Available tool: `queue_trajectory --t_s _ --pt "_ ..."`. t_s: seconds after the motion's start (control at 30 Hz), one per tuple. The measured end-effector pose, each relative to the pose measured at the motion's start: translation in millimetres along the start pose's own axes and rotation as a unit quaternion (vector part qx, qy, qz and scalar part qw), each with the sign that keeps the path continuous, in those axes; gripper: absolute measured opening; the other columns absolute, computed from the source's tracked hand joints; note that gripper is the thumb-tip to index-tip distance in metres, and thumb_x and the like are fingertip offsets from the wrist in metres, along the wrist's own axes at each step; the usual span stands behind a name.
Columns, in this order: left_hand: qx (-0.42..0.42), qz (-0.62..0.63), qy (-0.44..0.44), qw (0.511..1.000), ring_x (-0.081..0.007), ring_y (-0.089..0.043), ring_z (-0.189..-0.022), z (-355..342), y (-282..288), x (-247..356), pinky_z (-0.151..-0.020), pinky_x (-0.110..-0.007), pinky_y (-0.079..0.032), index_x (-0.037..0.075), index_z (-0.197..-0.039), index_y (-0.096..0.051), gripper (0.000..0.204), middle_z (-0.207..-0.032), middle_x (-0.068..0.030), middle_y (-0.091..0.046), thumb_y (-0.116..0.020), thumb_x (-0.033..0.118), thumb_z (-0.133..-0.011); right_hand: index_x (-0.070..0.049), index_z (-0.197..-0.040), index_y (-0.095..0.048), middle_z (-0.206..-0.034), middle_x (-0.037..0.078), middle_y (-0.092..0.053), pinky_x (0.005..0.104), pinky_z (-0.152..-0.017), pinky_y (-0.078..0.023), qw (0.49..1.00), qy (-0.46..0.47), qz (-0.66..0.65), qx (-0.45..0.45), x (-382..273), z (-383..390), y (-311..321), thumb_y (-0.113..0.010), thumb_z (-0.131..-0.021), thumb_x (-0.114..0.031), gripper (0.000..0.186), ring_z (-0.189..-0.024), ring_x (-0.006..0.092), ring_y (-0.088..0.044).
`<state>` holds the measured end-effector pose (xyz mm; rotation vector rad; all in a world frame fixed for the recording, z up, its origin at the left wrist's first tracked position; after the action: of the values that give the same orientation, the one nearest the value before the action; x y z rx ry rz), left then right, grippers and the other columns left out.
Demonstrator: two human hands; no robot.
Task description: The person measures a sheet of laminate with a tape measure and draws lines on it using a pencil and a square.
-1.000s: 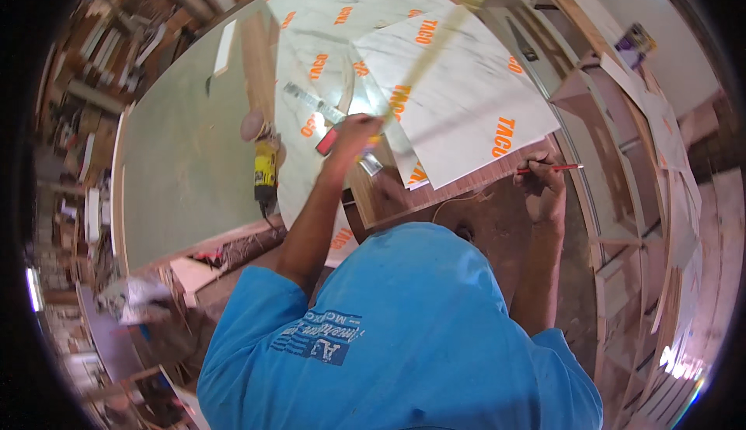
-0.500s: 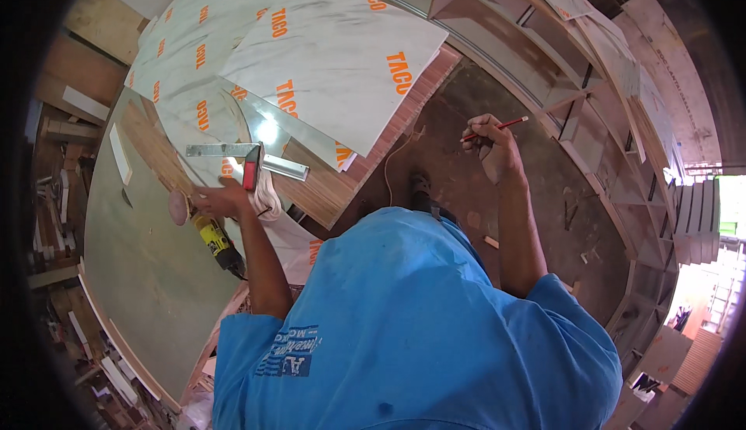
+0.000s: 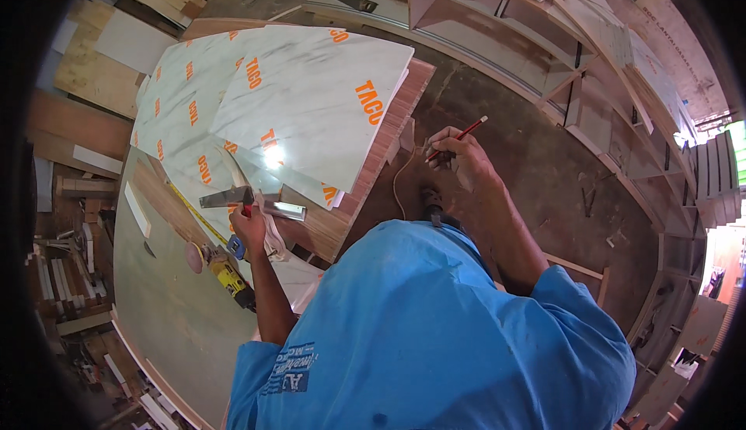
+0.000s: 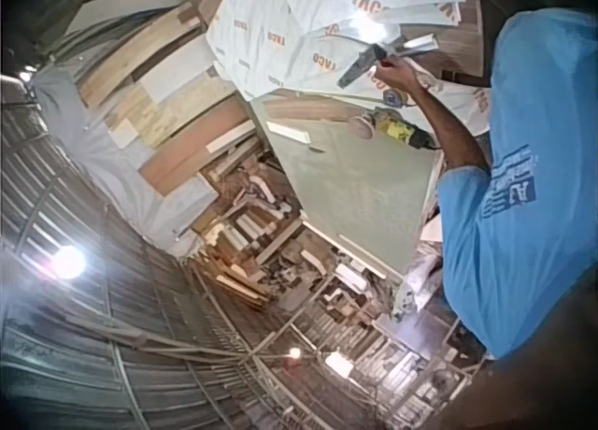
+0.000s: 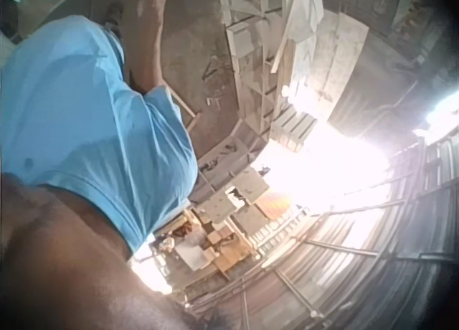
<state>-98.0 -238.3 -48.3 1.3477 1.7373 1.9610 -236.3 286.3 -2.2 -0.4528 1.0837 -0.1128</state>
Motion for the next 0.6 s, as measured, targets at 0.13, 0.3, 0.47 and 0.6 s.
queue_trajectory --t_s 0.13,0.3,0.47,0.6 --pt "0.076 0.175 -0.087 0.978 -0.0251 -0.057 -0.092 33.7 19.3 83.9 -0.085 -0.037 -0.048 -0.002 -0.111 -0.061 0.043 -0.101 -0.0131 -0.057 -0.077 0.028 -0.087 -0.003 -0.103 -0.065 -0.087 0.009 -0.067 0.0296 -0.070 -0.051 0.999 -0.011 0.035 -0.038 8.6 -12.2 -17.3 -0.059 -0.094 -0.014 0.016 -0.078 0.0163 -0.066" --pt "-0.052 0.264 -0.210 0.940 -0.0268 -0.056 -0.092 96.7 -6.9 208.8 -0.081 -0.039 -0.048 0.000 -0.114 -0.054 0.041 -0.104 -0.0143 -0.054 -0.077 0.020 -0.086 -0.001 -0.100 -0.066 -0.079 0.008 -0.066 0.0264 -0.062 -0.046 0.974 -0.078 0.168 -0.131 48.5 -24.4 -65.0 -0.056 -0.103 -0.037 0.037 -0.067 0.0107 -0.055" --pt "-0.085 0.216 -0.297 0.926 -0.0382 -0.057 -0.095 137.3 -43.6 242.7 -0.082 -0.046 -0.049 -0.001 -0.114 -0.053 0.045 -0.105 -0.0201 -0.054 -0.078 0.016 -0.081 -0.002 -0.094 -0.067 -0.065 -0.001 -0.052 0.0250 -0.050 -0.035 0.979 -0.107 0.150 -0.088 80.8 -34.1 -83.9 -0.064 -0.098 -0.042 0.040 -0.058 0.0063 -0.045" --pt "-0.133 0.182 -0.286 0.931 -0.0374 -0.059 -0.096 147.3 -54.6 238.1 -0.082 -0.047 -0.049 -0.001 -0.115 -0.053 0.050 -0.106 -0.0195 -0.055 -0.080 0.024 -0.082 -0.004 -0.097 -0.066 -0.064 -0.007 -0.047 0.0247 -0.048 -0.029 0.983 -0.111 0.130 -0.066 95.5 -39.4 -71.2 -0.072 -0.094 -0.036 0.033 -0.056 0.0037 -0.040"
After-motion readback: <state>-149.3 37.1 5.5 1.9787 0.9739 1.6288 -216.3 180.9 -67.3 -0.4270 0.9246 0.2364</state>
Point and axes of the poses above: each hand's wrist, its own z-axis away from the middle knuckle, its own y-axis out of the back of the hand, x = y × z, the point moved 7 cm from there along -z, towards the middle knuckle
